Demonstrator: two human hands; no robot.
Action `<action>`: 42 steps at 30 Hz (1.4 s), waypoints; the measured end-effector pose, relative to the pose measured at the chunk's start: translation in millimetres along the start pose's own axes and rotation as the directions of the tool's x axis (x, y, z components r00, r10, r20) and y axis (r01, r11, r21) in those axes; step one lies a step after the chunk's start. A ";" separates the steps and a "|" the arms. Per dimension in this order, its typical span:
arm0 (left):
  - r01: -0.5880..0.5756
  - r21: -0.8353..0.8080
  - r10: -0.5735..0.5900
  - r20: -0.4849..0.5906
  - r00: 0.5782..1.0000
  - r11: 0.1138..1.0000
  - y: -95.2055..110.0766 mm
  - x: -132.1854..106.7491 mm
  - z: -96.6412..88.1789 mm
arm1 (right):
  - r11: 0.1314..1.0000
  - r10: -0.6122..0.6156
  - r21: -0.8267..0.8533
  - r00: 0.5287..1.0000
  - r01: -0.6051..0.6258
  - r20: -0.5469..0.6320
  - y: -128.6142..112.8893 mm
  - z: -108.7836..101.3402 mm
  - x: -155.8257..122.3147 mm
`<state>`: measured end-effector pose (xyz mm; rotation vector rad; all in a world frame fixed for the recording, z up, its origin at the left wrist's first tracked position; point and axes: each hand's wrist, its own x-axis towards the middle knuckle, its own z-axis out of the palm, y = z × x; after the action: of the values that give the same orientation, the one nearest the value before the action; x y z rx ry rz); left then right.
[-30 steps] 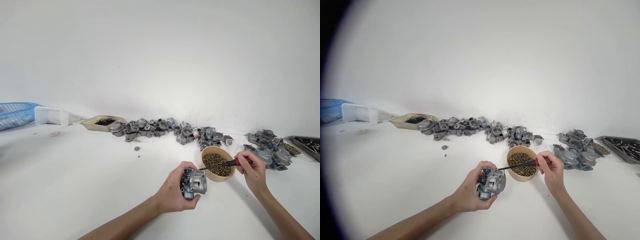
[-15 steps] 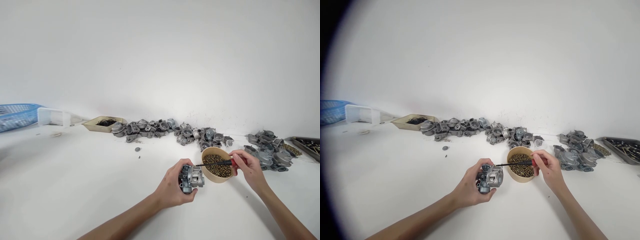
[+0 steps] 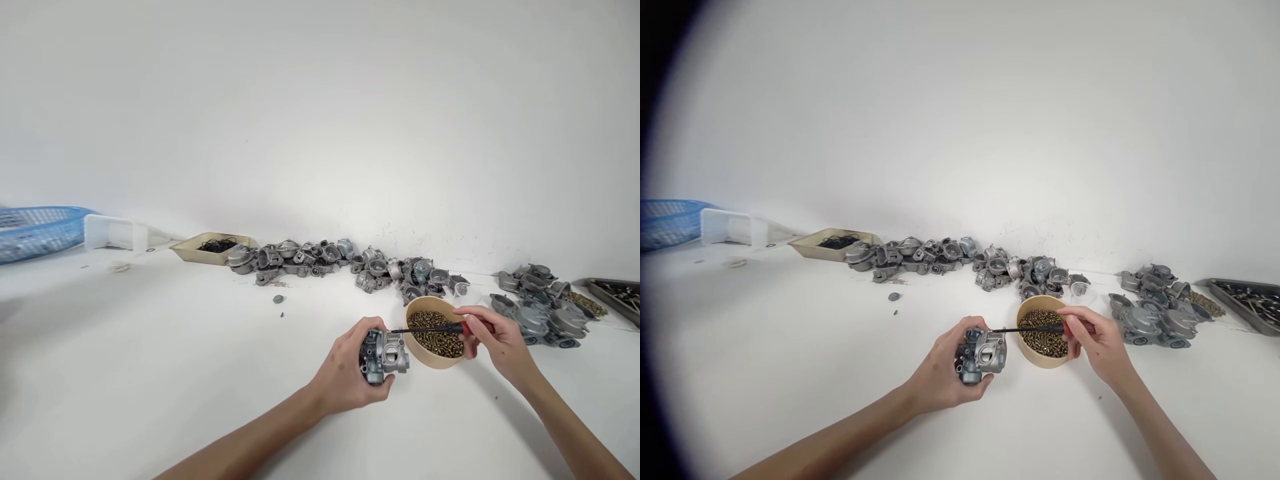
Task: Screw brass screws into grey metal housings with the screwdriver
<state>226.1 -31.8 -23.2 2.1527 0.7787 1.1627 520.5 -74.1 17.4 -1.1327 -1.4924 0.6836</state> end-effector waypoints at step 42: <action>-0.096 0.109 0.096 0.007 0.995 0.989 -7.3 1.6 2.1 | 0.995 -0.085 -0.040 0.996 0.086 0.032 9.6 -0.4 0.1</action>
<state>227.0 -26.2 -28.5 2.3032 0.7617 1.1910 523.6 -70.5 9.1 -1.0875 -1.5782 0.6158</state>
